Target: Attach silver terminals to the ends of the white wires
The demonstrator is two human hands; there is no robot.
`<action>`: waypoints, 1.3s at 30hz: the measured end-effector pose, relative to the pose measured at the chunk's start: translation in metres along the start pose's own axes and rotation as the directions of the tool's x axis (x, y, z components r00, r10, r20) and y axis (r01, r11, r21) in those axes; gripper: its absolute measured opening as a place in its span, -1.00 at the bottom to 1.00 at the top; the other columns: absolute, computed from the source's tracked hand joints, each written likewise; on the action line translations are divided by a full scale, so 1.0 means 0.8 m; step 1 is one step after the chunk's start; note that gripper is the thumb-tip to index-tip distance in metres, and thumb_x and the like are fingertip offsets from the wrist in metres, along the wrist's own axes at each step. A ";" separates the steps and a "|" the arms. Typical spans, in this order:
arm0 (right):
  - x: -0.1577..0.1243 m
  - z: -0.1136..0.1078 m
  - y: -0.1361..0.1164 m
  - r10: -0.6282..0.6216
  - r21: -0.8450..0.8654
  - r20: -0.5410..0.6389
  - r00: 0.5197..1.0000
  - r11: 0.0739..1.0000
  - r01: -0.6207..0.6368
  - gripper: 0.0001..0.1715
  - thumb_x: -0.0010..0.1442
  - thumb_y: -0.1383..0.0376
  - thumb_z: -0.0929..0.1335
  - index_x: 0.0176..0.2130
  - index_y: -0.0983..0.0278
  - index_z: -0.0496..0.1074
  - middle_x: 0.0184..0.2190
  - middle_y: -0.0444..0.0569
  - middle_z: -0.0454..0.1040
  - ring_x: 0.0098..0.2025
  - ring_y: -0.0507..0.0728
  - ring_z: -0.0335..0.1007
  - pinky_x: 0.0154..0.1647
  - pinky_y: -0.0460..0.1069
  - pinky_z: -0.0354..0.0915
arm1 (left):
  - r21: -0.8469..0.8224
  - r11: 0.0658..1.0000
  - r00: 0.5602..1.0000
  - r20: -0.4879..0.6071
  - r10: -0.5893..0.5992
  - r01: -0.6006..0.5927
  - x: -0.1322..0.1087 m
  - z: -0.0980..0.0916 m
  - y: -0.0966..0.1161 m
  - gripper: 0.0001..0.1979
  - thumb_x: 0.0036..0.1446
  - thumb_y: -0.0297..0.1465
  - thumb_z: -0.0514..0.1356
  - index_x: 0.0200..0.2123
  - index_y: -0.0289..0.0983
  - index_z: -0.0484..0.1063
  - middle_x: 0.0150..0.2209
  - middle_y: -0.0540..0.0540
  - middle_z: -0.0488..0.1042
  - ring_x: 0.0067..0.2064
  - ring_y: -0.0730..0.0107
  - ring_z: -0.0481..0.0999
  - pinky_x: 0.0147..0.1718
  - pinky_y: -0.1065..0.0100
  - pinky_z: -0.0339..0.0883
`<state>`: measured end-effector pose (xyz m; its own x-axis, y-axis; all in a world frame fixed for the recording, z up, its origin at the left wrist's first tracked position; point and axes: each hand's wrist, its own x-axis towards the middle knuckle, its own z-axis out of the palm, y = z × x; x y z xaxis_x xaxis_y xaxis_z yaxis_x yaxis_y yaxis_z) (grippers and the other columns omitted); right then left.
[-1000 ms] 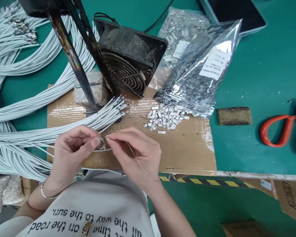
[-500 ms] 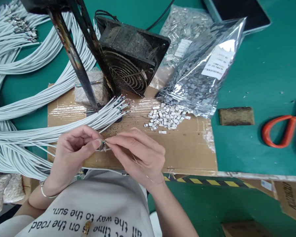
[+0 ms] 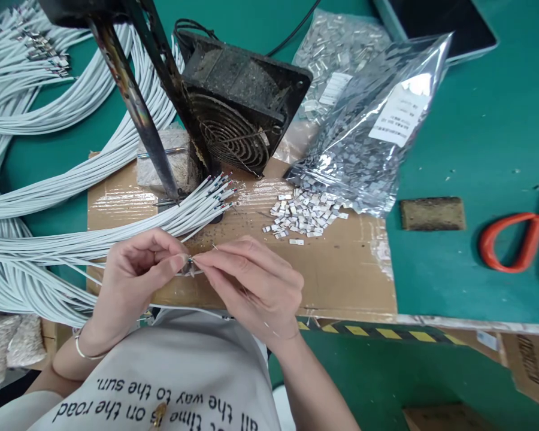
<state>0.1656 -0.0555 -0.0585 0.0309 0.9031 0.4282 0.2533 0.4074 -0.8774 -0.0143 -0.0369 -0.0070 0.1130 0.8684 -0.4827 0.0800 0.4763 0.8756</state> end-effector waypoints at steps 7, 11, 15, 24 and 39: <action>-0.005 0.002 -0.006 0.141 -0.013 -0.155 0.978 0.989 -0.145 -0.60 0.30 0.52 0.54 -0.08 -0.01 0.71 -0.30 -0.12 0.64 -0.37 0.18 0.54 -0.35 0.09 0.50 | 0.006 1.000 0.999 -0.039 0.029 -0.028 -0.001 0.001 0.000 -0.82 0.25 -0.36 0.40 -0.40 -0.25 0.54 -0.56 0.04 0.30 -0.55 0.54 0.05 -0.58 0.41 -0.10; -0.005 0.002 -0.008 0.297 0.081 -0.208 0.932 0.955 -0.286 -0.71 0.29 0.47 0.55 -0.17 0.05 0.72 -0.33 -0.10 0.62 -0.41 0.14 0.50 -0.53 -0.01 0.39 | 0.034 0.998 0.997 -0.069 0.047 -0.044 -0.002 0.002 0.001 -0.82 0.22 -0.37 0.40 -0.42 -0.25 0.54 -0.53 0.01 0.35 -0.54 0.54 0.07 -0.58 0.41 -0.09; -0.004 0.000 -0.010 0.364 0.185 -0.094 0.927 0.921 -0.343 -0.71 0.29 0.49 0.53 -0.16 0.08 0.74 -0.33 -0.10 0.62 -0.44 0.08 0.49 -0.51 -0.06 0.42 | 0.048 0.998 0.995 -0.085 0.048 -0.044 -0.001 0.003 0.001 -0.83 0.20 -0.38 0.41 -0.42 -0.25 0.55 -0.49 -0.01 0.40 -0.53 0.53 0.13 -0.57 0.41 -0.06; 0.000 0.006 -0.014 0.337 0.255 0.006 0.942 0.910 -0.327 -0.60 0.25 0.55 0.51 -0.13 0.05 0.76 -0.33 -0.11 0.64 -0.42 0.10 0.51 -0.47 -0.07 0.47 | 0.039 0.998 0.995 -0.091 0.049 -0.046 -0.001 0.003 -0.001 -0.83 0.21 -0.37 0.40 -0.41 -0.26 0.55 -0.43 -0.06 0.46 -0.47 0.48 0.25 -0.54 0.41 0.00; -0.001 0.007 -0.017 0.335 0.267 0.003 0.942 0.908 -0.323 -0.57 0.27 0.57 0.51 -0.10 0.03 0.75 -0.29 -0.15 0.63 -0.39 0.06 0.52 -0.41 -0.09 0.48 | 0.075 0.997 0.993 -0.113 0.027 -0.018 -0.002 0.006 0.004 -0.84 0.12 -0.39 0.42 -0.44 -0.27 0.53 -0.48 -0.05 0.45 -0.50 0.49 0.27 -0.55 0.42 0.01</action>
<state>0.1565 -0.0610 -0.0479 0.1114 0.9877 0.1093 -0.0384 0.1141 -0.9927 -0.0095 -0.0373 -0.0036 0.0025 0.8908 -0.4544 0.1517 0.4488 0.8806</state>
